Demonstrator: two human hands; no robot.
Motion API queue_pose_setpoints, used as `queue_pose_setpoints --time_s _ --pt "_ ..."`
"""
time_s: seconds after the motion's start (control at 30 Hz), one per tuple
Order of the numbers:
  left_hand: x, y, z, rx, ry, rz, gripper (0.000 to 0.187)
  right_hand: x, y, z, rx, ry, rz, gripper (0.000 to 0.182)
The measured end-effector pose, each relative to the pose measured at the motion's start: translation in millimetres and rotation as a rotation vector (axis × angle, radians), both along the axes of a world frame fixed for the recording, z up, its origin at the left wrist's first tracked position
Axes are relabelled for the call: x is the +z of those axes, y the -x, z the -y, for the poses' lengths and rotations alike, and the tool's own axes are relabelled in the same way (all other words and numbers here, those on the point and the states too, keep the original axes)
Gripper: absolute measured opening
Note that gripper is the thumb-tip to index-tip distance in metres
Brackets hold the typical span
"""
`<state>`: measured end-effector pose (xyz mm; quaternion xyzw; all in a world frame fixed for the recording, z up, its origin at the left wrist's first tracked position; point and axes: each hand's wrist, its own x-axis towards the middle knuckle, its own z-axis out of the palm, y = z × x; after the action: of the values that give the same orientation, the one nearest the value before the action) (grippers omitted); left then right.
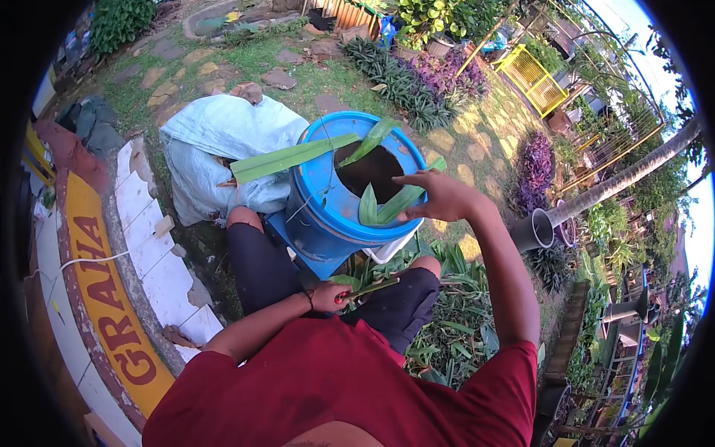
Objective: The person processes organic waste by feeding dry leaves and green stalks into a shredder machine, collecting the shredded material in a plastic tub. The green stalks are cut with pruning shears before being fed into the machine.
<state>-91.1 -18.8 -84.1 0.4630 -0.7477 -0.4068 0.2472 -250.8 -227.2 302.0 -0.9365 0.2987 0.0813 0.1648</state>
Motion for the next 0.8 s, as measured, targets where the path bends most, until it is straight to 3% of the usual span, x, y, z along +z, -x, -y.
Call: queue_pose_setpoints --time_s 0.07,0.13,0.3,0.37,0.4,0.5,0.63,0.7,0.77,0.8 --pt "6 1 2 0.005 0.017 0.011 0.027 -30 10 -5 0.057 0.040 -0.015 0.062" --pt "16 1 1 -0.006 -0.017 0.020 0.027 -52 13 -11 0.112 0.129 0.163 0.042" --pt "14 1 2 -0.016 -0.040 0.017 0.026 -50 -8 -4 0.152 0.124 0.317 0.026" --pt "11 2 3 -0.015 -0.060 0.008 0.026 -39 -26 0 0.061 -0.008 0.495 0.026" --pt "10 2 3 -0.004 -0.025 -0.014 0.026 -40 -38 -2 -0.055 -0.232 0.652 0.023" --pt "6 3 4 0.015 0.023 -0.062 0.026 -69 -73 12 -0.073 -0.419 0.850 0.019" --pt "2 1 3 0.023 0.053 -0.057 0.025 -114 -93 32 -0.049 -0.354 0.770 0.027" --pt "1 -1 2 0.026 0.054 -0.085 0.025 -96 -77 39 0.058 -0.148 0.196 0.038" --pt "3 -2 -1 0.025 0.010 -0.045 0.025 -75 -65 39 0.135 -0.142 0.322 0.046" --pt "3 -1 0 0.025 -0.040 -0.042 0.022 -51 -61 35 0.014 -0.143 0.278 0.047"
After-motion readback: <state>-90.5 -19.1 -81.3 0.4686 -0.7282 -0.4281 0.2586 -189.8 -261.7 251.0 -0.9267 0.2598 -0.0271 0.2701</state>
